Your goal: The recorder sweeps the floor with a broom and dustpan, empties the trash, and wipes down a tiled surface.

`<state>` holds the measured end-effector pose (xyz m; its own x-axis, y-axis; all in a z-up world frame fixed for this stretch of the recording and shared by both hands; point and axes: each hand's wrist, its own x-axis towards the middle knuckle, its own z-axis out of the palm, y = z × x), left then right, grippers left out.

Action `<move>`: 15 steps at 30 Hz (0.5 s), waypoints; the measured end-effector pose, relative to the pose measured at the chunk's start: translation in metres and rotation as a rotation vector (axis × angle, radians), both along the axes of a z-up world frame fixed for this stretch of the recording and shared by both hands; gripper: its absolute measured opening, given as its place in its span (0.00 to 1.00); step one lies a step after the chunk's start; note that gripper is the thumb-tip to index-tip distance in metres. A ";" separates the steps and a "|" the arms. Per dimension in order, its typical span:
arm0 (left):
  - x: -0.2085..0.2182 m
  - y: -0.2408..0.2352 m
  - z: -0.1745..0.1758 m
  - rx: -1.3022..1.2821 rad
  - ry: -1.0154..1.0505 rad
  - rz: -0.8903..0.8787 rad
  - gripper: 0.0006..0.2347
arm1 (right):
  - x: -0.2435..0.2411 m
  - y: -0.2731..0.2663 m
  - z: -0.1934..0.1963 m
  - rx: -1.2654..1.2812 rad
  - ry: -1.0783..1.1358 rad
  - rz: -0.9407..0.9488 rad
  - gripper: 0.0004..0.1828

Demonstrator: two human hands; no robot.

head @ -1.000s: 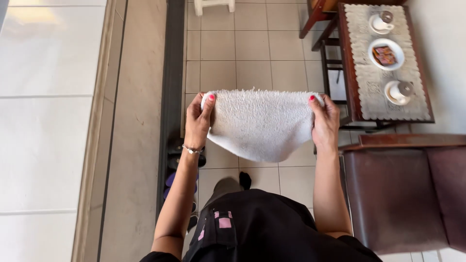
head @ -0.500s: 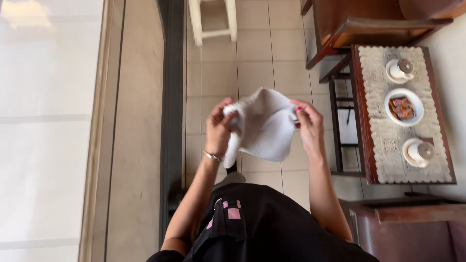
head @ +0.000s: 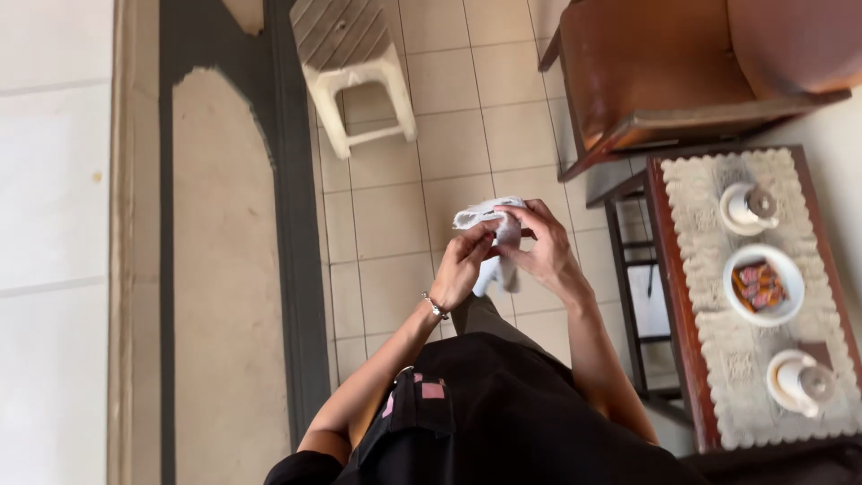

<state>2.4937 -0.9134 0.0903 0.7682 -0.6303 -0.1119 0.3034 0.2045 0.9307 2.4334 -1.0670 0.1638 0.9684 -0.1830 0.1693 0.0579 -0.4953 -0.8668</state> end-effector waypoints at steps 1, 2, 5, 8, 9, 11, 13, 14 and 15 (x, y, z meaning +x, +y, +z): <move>0.026 -0.015 0.006 -0.060 0.010 -0.065 0.13 | 0.025 -0.023 0.000 -0.018 -0.048 0.025 0.28; 0.051 -0.028 0.019 -0.068 0.002 -0.061 0.13 | 0.051 -0.044 -0.008 -0.026 -0.056 0.030 0.28; 0.124 -0.069 0.049 0.008 -0.402 0.036 0.12 | 0.124 -0.107 -0.020 -0.153 -0.007 0.018 0.19; 0.205 -0.102 0.059 0.218 -0.673 0.315 0.12 | 0.205 -0.153 -0.018 -0.119 -0.053 0.090 0.14; 0.225 -0.110 0.059 0.273 -0.734 0.256 0.13 | 0.225 -0.165 -0.018 -0.052 -0.051 0.119 0.13; 0.271 -0.128 0.050 0.331 -0.794 0.205 0.14 | 0.270 -0.187 -0.017 0.013 -0.051 0.158 0.12; 0.318 -0.148 0.030 0.518 -0.974 0.177 0.14 | 0.318 -0.209 -0.013 0.071 -0.055 0.202 0.09; 0.342 -0.156 0.026 0.521 -0.975 0.183 0.14 | 0.340 -0.223 -0.019 0.071 -0.057 0.208 0.09; 0.370 -0.162 0.022 0.601 -1.028 0.181 0.13 | 0.366 -0.236 -0.026 0.055 -0.070 0.168 0.10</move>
<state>2.8633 -1.0752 0.1122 0.7424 -0.5616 0.3652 -0.6242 -0.3818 0.6817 2.7990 -1.3031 0.1375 0.9725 -0.0302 0.2311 0.1967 -0.4254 -0.8834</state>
